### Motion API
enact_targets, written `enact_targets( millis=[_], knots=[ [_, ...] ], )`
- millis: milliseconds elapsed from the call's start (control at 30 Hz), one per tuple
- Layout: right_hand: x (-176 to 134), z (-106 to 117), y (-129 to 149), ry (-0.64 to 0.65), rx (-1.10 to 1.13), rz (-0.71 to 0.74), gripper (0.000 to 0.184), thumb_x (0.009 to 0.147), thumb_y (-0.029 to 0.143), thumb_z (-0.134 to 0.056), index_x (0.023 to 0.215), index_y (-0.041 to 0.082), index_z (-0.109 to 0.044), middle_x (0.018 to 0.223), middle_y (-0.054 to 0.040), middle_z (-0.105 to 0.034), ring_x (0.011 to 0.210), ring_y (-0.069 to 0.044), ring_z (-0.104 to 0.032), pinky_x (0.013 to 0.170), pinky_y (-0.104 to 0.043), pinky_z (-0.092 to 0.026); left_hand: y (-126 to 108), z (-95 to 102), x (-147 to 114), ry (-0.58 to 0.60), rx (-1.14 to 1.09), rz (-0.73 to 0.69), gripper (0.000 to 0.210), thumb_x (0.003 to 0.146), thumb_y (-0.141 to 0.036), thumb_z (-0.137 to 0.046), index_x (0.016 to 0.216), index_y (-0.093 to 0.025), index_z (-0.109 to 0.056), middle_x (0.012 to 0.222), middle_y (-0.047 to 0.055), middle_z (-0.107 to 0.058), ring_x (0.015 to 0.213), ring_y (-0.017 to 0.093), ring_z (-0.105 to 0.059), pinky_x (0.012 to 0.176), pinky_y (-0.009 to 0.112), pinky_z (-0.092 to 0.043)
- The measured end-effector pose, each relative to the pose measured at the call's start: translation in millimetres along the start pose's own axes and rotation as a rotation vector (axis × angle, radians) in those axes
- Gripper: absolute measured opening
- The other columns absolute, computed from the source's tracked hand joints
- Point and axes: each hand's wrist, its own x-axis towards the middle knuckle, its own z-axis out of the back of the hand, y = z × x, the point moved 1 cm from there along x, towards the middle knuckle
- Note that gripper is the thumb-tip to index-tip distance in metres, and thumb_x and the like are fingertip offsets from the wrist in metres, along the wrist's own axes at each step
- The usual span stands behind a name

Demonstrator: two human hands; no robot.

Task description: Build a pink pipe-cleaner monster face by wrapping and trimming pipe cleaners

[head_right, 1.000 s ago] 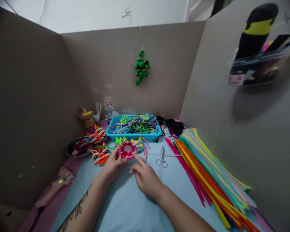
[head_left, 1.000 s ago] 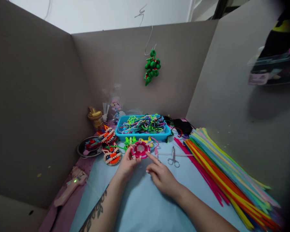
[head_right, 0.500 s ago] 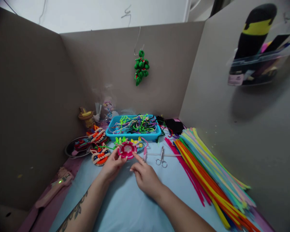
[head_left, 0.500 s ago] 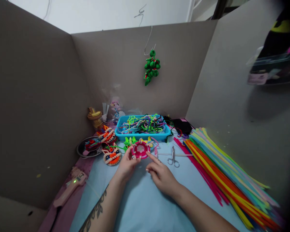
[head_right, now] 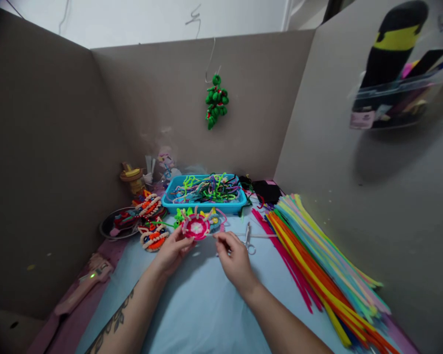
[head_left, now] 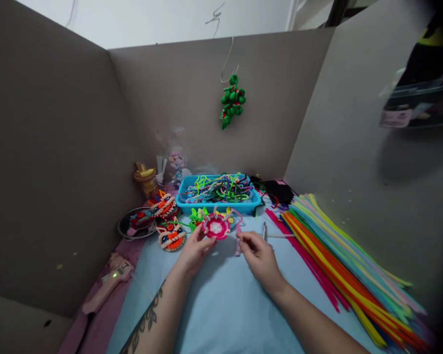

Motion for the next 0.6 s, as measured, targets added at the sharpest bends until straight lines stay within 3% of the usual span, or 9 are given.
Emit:
enact_targets(
  millis=[67, 300, 433, 500, 600],
  knots=[
    [3.3, 0.5, -3.5, 0.008, -0.001, -0.021, 0.013, 0.088, 0.021, -0.050, 0.093, 0.019, -0.062, 0.079, -0.0035, -0.059, 0.068, -0.015, -0.058, 0.060, -0.025, -0.046, -0.1, 0.3, -0.7, 0.014, -0.010, 0.045, 0.048, 0.065, -0.014, -0.076, 0.111, -0.018, -0.061, 0.109, 0.006, -0.064, 0.090, 0.014, -0.062, 0.076, 0.022, -0.050],
    [3.9, -7.3, -10.5, 0.150, -0.037, 0.121, 0.017, 0.089, 0.018, -0.049, 0.095, 0.020, -0.064, 0.090, -0.0056, -0.062, 0.085, -0.017, -0.059, 0.076, -0.028, -0.047, 3.3, -1.6, -4.7, 0.067, -0.026, 0.213, 0.040, 0.071, -0.017, -0.074, 0.108, -0.015, -0.060, 0.098, 0.007, -0.066, 0.076, 0.011, -0.062, 0.073, 0.024, -0.053],
    [3.9, -9.5, -14.8, 0.171, -0.081, 0.116, 0.018, 0.088, 0.016, -0.047, 0.092, 0.020, -0.065, 0.087, -0.0054, -0.059, 0.081, -0.017, -0.058, 0.073, -0.028, -0.047, 8.1, -4.1, -5.6, 0.118, 0.011, 0.252, 0.034, 0.073, -0.022, -0.073, 0.103, -0.013, -0.060, 0.094, 0.007, -0.066, 0.074, 0.011, -0.063, 0.075, 0.026, -0.053],
    [5.3, -9.4, -17.5, 0.159, -0.109, 0.083, 0.018, 0.088, 0.016, -0.047, 0.087, 0.019, -0.065, 0.083, -0.0049, -0.058, 0.078, -0.017, -0.057, 0.070, -0.028, -0.046, 10.2, -2.7, -3.4, 0.093, 0.200, 0.188, 0.032, 0.076, -0.031, -0.069, 0.101, -0.012, -0.060, 0.092, 0.009, -0.066, 0.073, 0.013, -0.064, 0.070, 0.027, -0.053],
    [8.0, -8.2, -22.6, 0.111, -0.121, 0.010, 0.016, 0.085, 0.016, -0.049, 0.081, 0.019, -0.064, 0.080, -0.0044, -0.058, 0.076, -0.018, -0.057, 0.069, -0.029, -0.045, 8.5, 4.9, 2.3, -0.098, 0.527, -0.042, 0.035, 0.079, -0.039, -0.062, 0.103, -0.014, -0.056, 0.084, 0.006, -0.063, 0.065, 0.014, -0.060, 0.056, 0.024, -0.047]
  ],
)
